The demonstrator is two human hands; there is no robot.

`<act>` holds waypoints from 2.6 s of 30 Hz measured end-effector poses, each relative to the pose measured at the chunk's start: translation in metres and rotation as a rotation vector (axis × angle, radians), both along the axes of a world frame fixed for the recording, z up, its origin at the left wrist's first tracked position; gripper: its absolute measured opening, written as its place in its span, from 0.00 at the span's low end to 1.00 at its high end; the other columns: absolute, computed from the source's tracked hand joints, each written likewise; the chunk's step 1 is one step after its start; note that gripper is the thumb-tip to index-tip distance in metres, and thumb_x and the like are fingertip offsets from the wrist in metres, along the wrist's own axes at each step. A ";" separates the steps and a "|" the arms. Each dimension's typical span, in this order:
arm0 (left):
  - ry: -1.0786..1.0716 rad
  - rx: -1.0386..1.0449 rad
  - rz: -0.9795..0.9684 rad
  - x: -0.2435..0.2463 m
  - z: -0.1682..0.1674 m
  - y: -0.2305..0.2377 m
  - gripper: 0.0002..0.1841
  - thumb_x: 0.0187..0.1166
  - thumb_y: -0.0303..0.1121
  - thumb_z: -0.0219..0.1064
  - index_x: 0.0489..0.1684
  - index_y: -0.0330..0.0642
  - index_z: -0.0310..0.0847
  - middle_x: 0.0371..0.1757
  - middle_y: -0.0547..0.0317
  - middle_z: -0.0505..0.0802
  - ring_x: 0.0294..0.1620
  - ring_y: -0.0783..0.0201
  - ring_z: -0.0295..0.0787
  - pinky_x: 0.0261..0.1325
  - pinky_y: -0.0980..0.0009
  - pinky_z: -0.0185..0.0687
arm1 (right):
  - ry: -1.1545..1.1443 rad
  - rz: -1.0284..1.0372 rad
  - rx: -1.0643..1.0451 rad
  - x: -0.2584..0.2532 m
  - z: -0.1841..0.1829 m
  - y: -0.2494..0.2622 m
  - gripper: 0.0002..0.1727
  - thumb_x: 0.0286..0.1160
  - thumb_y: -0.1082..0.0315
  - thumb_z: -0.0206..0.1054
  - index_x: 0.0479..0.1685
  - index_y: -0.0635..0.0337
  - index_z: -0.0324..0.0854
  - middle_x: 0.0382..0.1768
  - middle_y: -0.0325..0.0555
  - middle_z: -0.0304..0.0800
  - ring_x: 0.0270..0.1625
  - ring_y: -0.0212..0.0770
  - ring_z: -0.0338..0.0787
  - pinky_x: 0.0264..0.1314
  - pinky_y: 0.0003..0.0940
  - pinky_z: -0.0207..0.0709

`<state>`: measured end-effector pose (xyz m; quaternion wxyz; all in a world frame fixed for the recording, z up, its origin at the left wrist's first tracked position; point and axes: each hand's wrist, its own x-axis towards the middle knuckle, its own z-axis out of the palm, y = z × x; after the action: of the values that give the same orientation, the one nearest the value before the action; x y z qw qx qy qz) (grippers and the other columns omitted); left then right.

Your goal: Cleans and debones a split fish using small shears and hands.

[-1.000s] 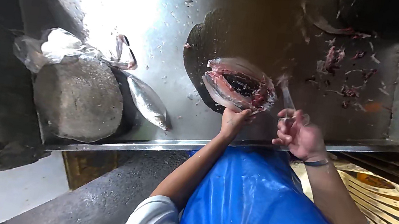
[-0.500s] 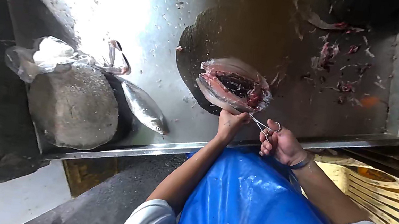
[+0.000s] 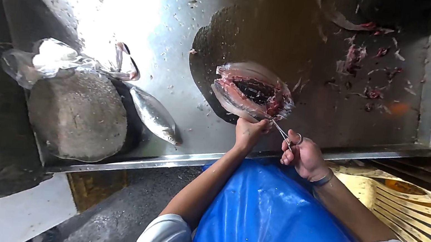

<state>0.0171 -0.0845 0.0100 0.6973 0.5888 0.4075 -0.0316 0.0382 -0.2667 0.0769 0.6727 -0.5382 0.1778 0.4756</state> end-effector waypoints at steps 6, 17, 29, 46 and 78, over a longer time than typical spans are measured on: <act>-0.032 -0.041 0.014 0.000 0.003 0.000 0.20 0.64 0.22 0.80 0.53 0.27 0.80 0.36 0.43 0.97 0.32 0.52 0.98 0.39 0.57 0.98 | -0.430 0.155 0.151 0.008 0.036 -0.026 0.19 0.87 0.52 0.59 0.41 0.57 0.86 0.22 0.40 0.88 0.21 0.35 0.87 0.29 0.33 0.87; -0.053 -0.105 0.091 0.000 0.008 0.007 0.13 0.79 0.23 0.68 0.57 0.27 0.77 0.39 0.41 0.96 0.33 0.51 0.98 0.39 0.57 0.98 | -0.540 0.101 0.068 0.030 0.033 -0.032 0.13 0.86 0.59 0.61 0.40 0.57 0.87 0.24 0.36 0.87 0.20 0.30 0.83 0.27 0.28 0.85; 0.226 0.601 -0.216 -0.029 0.036 0.074 0.56 0.70 0.41 0.79 0.95 0.45 0.35 0.63 0.35 0.89 0.55 0.42 0.93 0.58 0.41 0.88 | -0.872 0.349 -0.598 0.071 -0.062 -0.007 0.32 0.68 0.56 0.81 0.64 0.68 0.75 0.35 0.58 0.86 0.33 0.52 0.87 0.41 0.55 0.84; 0.011 0.762 -0.879 0.070 0.173 0.153 0.36 0.74 0.25 0.72 0.85 0.50 0.65 0.47 0.44 0.95 0.44 0.50 0.94 0.53 0.45 0.88 | -0.566 -0.199 -0.588 0.065 -0.089 -0.075 0.34 0.76 0.47 0.75 0.67 0.58 0.64 0.39 0.49 0.80 0.30 0.42 0.82 0.35 0.45 0.84; -0.980 1.111 -1.645 0.035 0.017 0.078 0.20 0.79 0.52 0.67 0.49 0.46 0.93 0.55 0.54 0.96 0.67 0.49 0.87 0.85 0.45 0.66 | -1.126 0.174 -0.797 0.064 -0.011 0.002 0.28 0.76 0.52 0.76 0.73 0.54 0.78 0.32 0.50 0.83 0.29 0.49 0.82 0.33 0.53 0.79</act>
<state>0.0523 -0.0063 0.0266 0.1879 0.8597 -0.4710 -0.0615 0.1018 -0.2644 0.0661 0.3732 -0.9212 -0.0810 0.0747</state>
